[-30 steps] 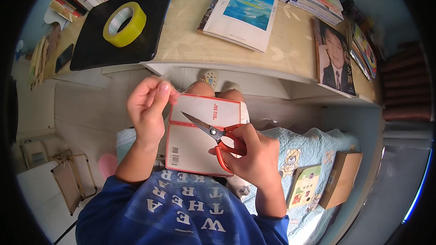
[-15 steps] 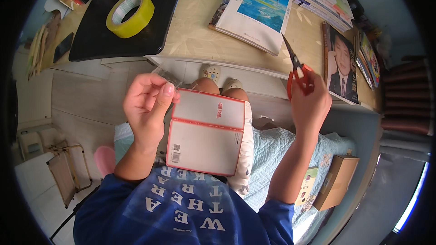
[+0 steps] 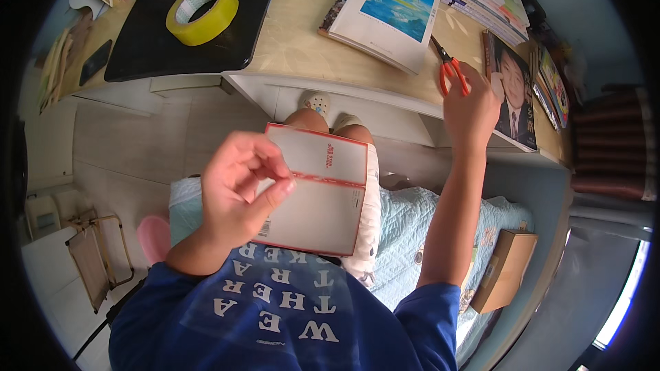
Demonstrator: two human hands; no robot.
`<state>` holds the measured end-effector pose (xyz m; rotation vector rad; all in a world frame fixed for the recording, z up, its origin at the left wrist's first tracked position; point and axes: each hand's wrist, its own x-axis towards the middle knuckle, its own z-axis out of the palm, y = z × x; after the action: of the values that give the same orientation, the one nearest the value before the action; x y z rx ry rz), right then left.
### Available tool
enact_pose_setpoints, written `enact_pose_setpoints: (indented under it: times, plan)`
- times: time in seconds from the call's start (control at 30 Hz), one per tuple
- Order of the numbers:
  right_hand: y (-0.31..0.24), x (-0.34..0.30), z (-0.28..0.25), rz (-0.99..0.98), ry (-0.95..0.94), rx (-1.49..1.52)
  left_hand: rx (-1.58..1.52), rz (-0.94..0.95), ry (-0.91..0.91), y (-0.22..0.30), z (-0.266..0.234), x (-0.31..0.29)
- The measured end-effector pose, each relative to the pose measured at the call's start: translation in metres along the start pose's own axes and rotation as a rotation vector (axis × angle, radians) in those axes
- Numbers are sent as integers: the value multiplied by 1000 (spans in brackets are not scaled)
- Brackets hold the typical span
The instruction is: The person sits on the floor and tapes a white rectangular package using yellow packing tape. They repeatedly pull tape from a roll, cut it with red scissors, and apply it to the package's seam, smoothing it down with their hands.
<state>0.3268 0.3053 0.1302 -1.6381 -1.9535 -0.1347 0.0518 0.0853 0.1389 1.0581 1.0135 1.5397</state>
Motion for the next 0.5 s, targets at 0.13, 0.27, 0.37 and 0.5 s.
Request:
enact_pose_setpoints:
  times: [0.13,0.27,0.37,0.5]
  plan:
    - [-81,-86,-60,-85,-490,1112,78,-124,-161,-6,1,-29]
    - [-102,-138,-85,-301,-642,805,197,-243,-301,-16,7,-52]
    - [-97,-158,-74,-161,-659,869,254,-303,-363,-22,10,-63]
    - [-89,-164,-62,51,-778,1055,287,-241,-403,-24,12,-67]
